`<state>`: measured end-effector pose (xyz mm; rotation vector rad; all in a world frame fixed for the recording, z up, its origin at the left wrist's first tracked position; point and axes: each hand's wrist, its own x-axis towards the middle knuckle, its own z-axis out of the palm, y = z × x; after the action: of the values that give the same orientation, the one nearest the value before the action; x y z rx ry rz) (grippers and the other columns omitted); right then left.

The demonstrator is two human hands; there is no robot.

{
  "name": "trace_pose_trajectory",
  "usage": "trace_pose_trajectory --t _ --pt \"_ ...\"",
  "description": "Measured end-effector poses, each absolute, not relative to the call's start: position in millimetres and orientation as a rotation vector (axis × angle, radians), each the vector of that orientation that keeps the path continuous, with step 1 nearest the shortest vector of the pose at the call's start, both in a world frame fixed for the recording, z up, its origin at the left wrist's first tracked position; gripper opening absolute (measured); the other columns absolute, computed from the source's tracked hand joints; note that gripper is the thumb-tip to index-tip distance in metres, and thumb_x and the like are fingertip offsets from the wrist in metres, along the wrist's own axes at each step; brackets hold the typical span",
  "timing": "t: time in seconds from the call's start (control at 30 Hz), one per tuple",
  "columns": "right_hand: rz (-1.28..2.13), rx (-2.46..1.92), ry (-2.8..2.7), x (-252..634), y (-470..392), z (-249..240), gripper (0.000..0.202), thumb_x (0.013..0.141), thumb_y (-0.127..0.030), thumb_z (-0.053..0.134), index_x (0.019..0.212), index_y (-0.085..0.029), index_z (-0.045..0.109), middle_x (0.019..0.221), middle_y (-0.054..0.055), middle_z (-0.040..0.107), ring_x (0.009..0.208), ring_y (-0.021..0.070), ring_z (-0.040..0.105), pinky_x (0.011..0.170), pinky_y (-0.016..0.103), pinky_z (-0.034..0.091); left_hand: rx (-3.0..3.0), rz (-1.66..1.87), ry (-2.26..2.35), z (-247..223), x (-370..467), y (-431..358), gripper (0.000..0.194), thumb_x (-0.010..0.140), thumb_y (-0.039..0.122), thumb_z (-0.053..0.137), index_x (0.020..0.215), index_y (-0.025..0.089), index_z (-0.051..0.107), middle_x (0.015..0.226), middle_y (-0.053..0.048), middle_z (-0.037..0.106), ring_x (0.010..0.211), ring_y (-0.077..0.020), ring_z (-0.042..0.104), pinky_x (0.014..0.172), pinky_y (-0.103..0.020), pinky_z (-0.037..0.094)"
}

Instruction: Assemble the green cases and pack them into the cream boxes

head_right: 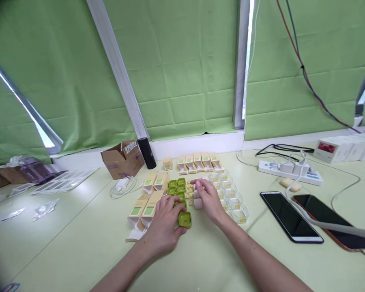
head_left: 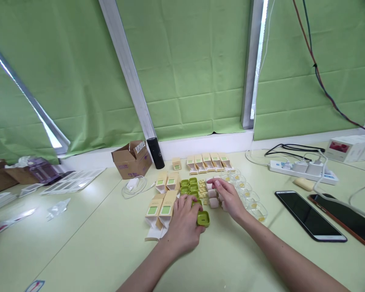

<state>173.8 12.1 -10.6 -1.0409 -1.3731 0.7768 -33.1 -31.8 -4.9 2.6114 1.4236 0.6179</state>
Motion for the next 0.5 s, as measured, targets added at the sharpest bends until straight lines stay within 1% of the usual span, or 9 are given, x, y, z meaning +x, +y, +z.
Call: trace_pose_trajectory --t 0.1,0.17,0.23,0.3,0.33,0.4,0.5 --pt "0.731 -1.087 -1.439 174.2 15.4 -15.4 0.052 0.101 -0.063 0.043 0.108 -0.024 0.077 0.107 0.008 0.076 0.104 0.0279 0.067 0.092 0.043 0.052 2.612 0.591 1.473 -8.7 -35.0 -30.4 0.041 0.072 0.014 0.079 0.109 0.024 0.065 0.137 -0.011 0.056 0.136 -0.0391 0.042 0.109 -0.058 0.038" --pt "0.662 -1.149 -1.523 173.9 17.2 -18.1 0.046 0.102 -0.054 0.043 0.105 -0.025 0.077 0.107 0.008 0.076 0.104 0.0278 0.067 0.092 0.044 0.051 2.609 0.588 1.493 -10.3 -36.3 -30.2 0.042 0.072 0.014 0.079 0.109 0.024 0.065 0.137 -0.012 0.056 0.136 -0.0392 0.042 0.109 -0.058 0.037" --pt "0.609 -1.196 -1.598 172.4 17.1 -20.5 0.031 0.097 -0.044 0.054 0.095 -0.025 0.079 0.101 0.007 0.077 0.104 0.0296 0.064 0.095 0.047 0.048 2.61 0.595 1.498 -11.5 -37.4 -30.4 0.041 0.072 0.016 0.079 0.11 0.024 0.065 0.135 -0.012 0.056 0.135 -0.0393 0.043 0.109 -0.058 0.037" --pt "0.552 -1.23 -1.673 169.5 15.0 -23.0 0.014 0.087 -0.032 0.067 0.085 -0.026 0.08 0.094 0.007 0.075 0.105 0.0321 0.061 0.097 0.051 0.043 2.612 0.605 1.5 -11.8 -38.2 -30.8 0.041 0.072 0.018 0.08 0.11 0.024 0.064 0.134 -0.012 0.056 0.133 -0.0393 0.044 0.107 -0.057 0.037" --pt "0.503 -1.256 -1.73 167.8 13.4 -24.4 0.011 0.084 -0.026 0.07 0.082 -0.027 0.081 0.093 0.007 0.074 0.105 0.0329 0.059 0.097 0.052 0.042 2.611 0.606 1.502 -11.5 -38.5 -31.1 0.041 0.072 0.018 0.08 0.109 0.024 0.064 0.133 -0.012 0.057 0.133 -0.0392 0.044 0.107 -0.057 0.037" --pt "0.379 -1.311 -1.854 164.3 9.8 -27.0 0.015 0.081 -0.019 0.072 0.084 -0.029 0.083 0.097 0.008 0.073 0.105 0.0331 0.058 0.094 0.052 0.041 2.608 0.603 1.51 -10.1 -38.9 -31.8 0.04 0.072 0.019 0.08 0.108 0.024 0.063 0.131 -0.011 0.057 0.131 -0.0388 0.045 0.105 -0.056 0.038" --pt "0.234 -1.348 -1.96 160.8 5.4 -29.1 0.021 0.081 -0.015 0.073 0.088 -0.032 0.084 0.102 0.008 0.072 0.105 0.0321 0.057 0.091 0.051 0.042 2.599 0.59 1.532 -7.8 -39.1 -32.5 0.036 0.073 0.02 0.081 0.104 0.023 0.062 0.127 -0.011 0.058 0.126 -0.0373 0.047 0.102 -0.054 0.039"
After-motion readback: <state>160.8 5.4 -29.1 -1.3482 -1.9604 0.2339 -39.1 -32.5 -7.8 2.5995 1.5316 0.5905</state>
